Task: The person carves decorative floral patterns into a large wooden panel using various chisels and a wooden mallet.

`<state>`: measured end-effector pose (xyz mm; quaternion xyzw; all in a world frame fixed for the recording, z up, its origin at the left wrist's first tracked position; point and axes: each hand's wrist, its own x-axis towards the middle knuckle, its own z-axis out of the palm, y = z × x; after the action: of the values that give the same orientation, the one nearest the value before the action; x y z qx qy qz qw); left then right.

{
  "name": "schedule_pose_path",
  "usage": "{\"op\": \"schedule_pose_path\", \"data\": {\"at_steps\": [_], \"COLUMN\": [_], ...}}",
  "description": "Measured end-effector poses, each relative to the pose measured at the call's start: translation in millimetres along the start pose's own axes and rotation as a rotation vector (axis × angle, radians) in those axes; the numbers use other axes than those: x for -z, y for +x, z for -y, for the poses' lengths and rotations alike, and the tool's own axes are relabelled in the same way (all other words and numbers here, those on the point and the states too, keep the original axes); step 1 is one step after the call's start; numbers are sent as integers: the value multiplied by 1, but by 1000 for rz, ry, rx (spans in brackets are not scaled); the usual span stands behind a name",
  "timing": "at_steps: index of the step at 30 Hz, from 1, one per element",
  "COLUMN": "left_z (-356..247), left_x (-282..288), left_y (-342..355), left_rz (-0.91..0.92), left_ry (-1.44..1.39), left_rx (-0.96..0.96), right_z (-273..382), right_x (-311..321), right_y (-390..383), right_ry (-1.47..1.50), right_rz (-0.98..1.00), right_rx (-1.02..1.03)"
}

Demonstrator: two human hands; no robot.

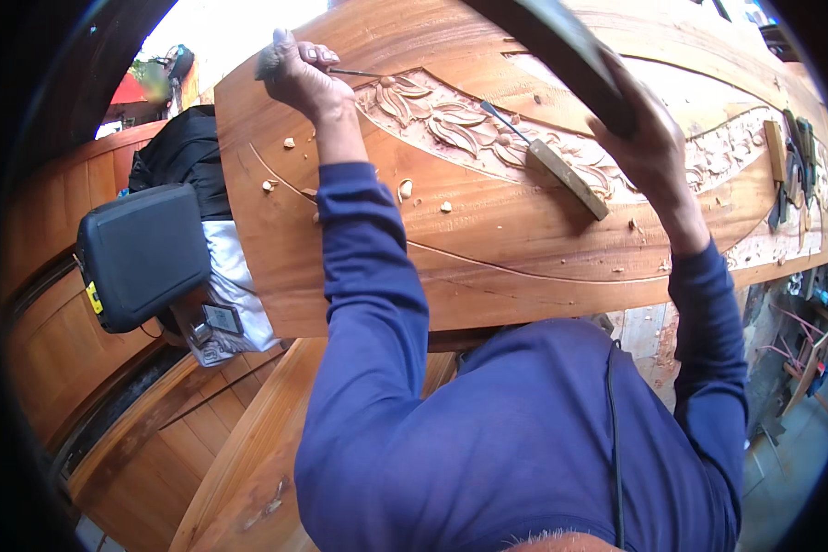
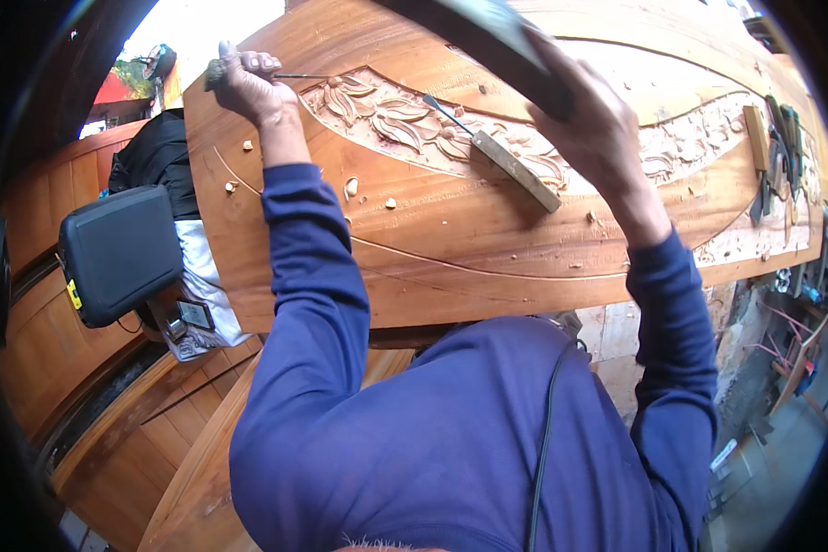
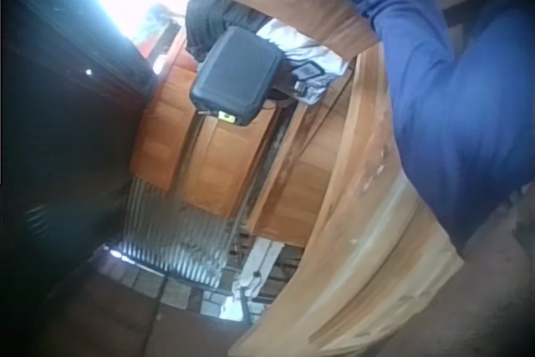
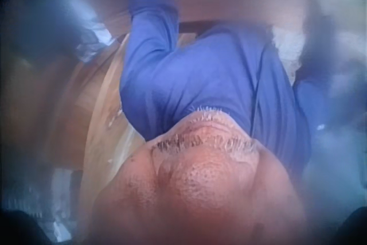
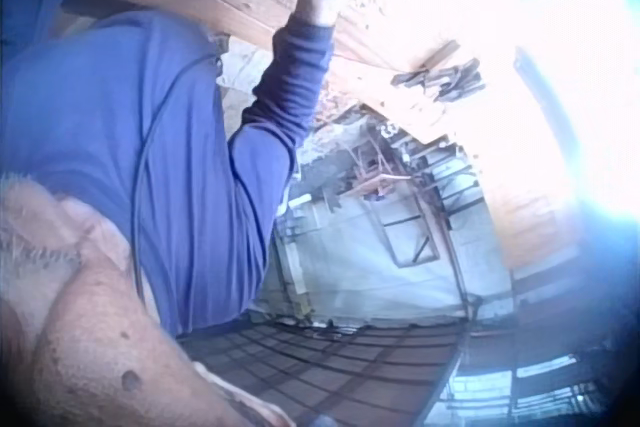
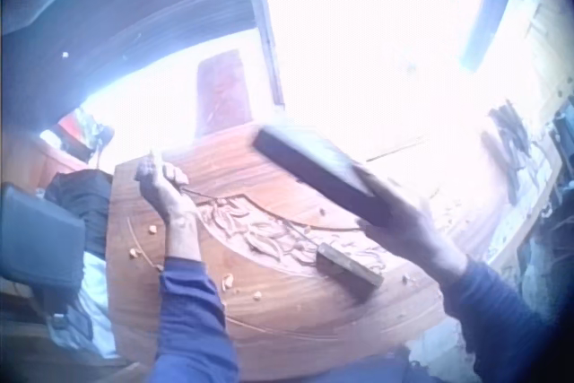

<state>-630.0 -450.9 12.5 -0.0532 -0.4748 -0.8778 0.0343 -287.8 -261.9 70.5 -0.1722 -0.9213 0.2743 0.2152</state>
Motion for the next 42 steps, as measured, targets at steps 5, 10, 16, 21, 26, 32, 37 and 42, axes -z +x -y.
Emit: {"op": "schedule_pose_path", "data": {"at_steps": [5,10,16,21,26,32,37,42], "left_z": [-55,-34,0,50,67,10,-2,-5], "left_x": [-30,-42,-77,-112,-106,-51,-24,-23], "left_y": [-47,-68,-180,-272,-282,-237,-226,-230], "left_rz": [432,442,1170,1575,1714,1581,1559,1560], "left_ry": [62,87,631,498,702,770,829,804], "left_rx": [-119,-13,-628,-807,-788,-616,-655,-689], "right_z": [-55,-61,-84,-79,-98,-96,-92,-64], "right_x": [5,37,58,64,74,87,100,100], "right_y": [-83,-129,-157,-161,-179,-174,-171,-154], "right_ry": [654,398,-207,269,385,217,-138,-608], "right_rz": [-82,-186,-148,-348,-317,-234,-163,-9], "right_rx": [-313,-494,-454,-740,-789,-812,-720,-445]}}
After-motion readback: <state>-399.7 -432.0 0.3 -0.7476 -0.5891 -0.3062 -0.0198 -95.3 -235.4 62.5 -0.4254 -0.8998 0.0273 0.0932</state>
